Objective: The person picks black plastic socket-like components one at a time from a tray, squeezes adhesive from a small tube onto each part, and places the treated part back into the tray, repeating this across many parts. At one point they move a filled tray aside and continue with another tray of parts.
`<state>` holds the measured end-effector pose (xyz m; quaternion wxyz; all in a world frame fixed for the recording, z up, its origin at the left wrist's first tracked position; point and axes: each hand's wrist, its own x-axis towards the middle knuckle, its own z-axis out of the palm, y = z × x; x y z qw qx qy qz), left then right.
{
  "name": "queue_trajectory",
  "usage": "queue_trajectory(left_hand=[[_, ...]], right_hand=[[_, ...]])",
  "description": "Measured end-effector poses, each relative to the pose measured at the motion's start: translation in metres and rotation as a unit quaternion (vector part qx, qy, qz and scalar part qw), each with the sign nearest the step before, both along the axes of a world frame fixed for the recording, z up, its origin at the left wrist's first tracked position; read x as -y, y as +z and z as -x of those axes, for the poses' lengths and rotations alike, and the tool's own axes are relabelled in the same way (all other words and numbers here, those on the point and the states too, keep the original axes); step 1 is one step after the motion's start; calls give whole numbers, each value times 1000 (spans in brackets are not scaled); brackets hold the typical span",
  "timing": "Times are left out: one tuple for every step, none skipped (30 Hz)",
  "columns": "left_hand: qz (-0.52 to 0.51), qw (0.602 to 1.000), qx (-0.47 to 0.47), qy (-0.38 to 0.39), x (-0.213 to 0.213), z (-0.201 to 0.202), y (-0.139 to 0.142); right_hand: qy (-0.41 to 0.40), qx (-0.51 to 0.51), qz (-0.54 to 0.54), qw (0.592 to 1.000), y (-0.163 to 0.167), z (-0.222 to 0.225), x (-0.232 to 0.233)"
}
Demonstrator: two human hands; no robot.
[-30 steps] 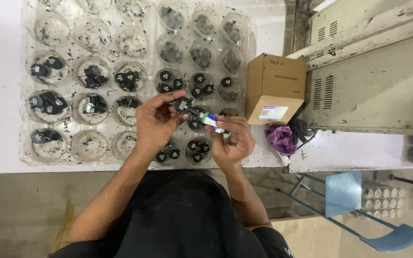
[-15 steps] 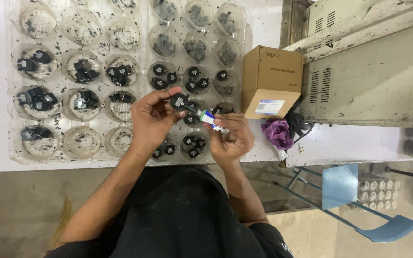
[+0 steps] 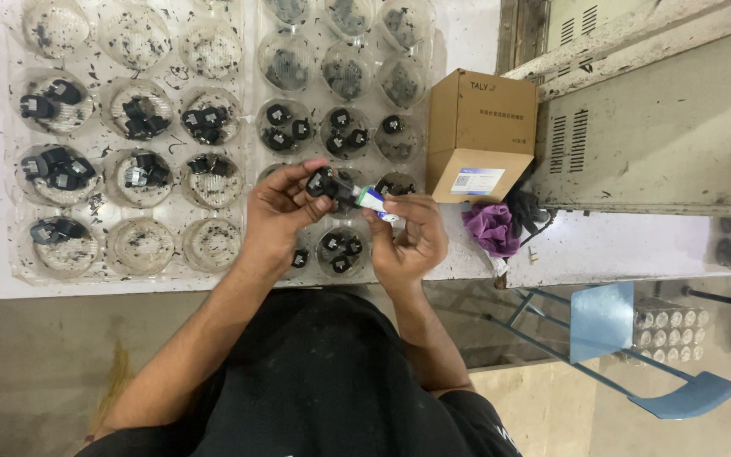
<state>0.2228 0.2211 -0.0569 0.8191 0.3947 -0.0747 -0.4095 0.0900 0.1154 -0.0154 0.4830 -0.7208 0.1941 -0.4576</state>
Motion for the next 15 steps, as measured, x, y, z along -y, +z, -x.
queue_trajectory(left_hand=[[4, 1000, -6, -7, 0, 3, -1], [27, 999, -28, -24, -1, 5, -1], [50, 997, -50, -39, -3, 9, -1], [73, 993, -72, -54, -5, 11, -1], [79, 992, -75, -64, -6, 12, 0], [85, 990, -79, -74, -7, 13, 1], [90, 989, -85, -84, -8, 14, 2], [81, 990, -79, -83, -9, 15, 2], [72, 991, -73, -82, -8, 15, 3], [64, 992, -67, -81, -8, 16, 4], [62, 992, -67, -81, -7, 16, 4], [62, 993, -66, -82, -6, 16, 5], [61, 993, -66, -81, -6, 16, 5], [66, 992, -66, -86, -6, 16, 5], [72, 991, -66, -91, -7, 15, 5]], right_hand=[[-14, 10, 9, 1000, -1, 0, 0], [-15, 21, 3, 1000, 0, 0, 0], [-14, 31, -3, 999, 1, 3, 0], [-13, 41, -9, 999, 2, 4, -1], [-9, 36, -1, 999, 3, 6, -1], [-6, 30, 7, 1000, 5, 8, -1], [-3, 23, 14, 1000, 6, 10, -2], [1, 23, 16, 1000, 6, 10, -2], [5, 23, 17, 1000, 6, 10, -2], [9, 23, 18, 1000, 5, 10, -2], [8, 20, 14, 1000, 4, 10, -2], [8, 17, 10, 1000, 4, 9, -1], [8, 15, 5, 1000, 3, 10, 0], [7, 17, 0, 1000, 3, 10, 0], [7, 20, -4, 1000, 2, 10, 0]])
